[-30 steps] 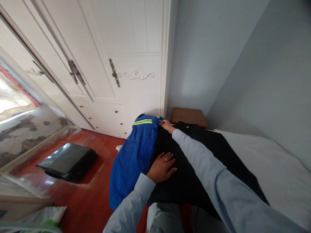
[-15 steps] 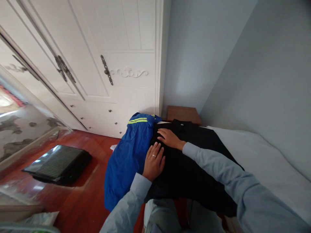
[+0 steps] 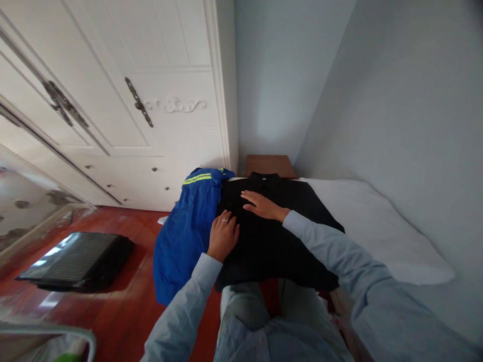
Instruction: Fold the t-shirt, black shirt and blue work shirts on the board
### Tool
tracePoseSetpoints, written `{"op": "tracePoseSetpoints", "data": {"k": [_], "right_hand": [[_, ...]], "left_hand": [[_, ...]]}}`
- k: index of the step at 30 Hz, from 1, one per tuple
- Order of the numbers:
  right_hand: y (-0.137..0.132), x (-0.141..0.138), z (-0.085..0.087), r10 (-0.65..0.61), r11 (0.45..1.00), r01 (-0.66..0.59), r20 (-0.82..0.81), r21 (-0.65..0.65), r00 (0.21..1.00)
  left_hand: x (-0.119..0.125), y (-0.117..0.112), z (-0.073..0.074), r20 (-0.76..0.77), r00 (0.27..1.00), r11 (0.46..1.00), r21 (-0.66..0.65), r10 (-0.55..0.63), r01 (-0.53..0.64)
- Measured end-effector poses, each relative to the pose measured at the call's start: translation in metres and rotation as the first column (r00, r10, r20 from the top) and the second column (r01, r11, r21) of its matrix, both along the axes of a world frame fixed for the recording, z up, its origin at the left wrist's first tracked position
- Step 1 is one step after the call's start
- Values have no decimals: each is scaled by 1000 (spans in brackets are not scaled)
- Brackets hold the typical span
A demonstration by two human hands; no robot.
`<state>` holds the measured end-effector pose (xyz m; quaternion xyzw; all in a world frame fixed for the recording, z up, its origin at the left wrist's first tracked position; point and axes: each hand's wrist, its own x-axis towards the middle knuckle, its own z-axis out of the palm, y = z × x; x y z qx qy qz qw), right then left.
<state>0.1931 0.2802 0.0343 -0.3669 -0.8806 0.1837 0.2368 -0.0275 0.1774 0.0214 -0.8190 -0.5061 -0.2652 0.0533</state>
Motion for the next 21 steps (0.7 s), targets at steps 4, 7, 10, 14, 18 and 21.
{"op": "tracePoseSetpoints", "data": {"k": [4, 7, 10, 14, 18, 21], "right_hand": [[-76, 64, 16, -172, 984, 157, -218, -85, 961], [-142, 120, 11, -492, 870, 453, -373, -194, 787], [-206, 166, -10, -753, 624, 683, -526, -380, 395], [-277, 197, -49, -849, 325, 785, -528, -527, -3], [-312, 196, -83, -900, 260, 714, -432, -650, -65], [-316, 186, -103, -944, 285, 629, -326, -723, 53]], "left_hand": [[6, -32, 8, 165, 982, 995, 31, -97, 93], [5, -62, -1, 393, 915, 995, 70, -92, 70], [0, -92, -25, 610, 791, 990, 69, 54, -121], [-9, -121, -72, 737, 583, 923, -147, 342, -356], [-17, -134, -119, 713, 440, 833, -405, 546, -377], [-22, -135, -142, 656, 391, 763, -570, 646, -305]]}}
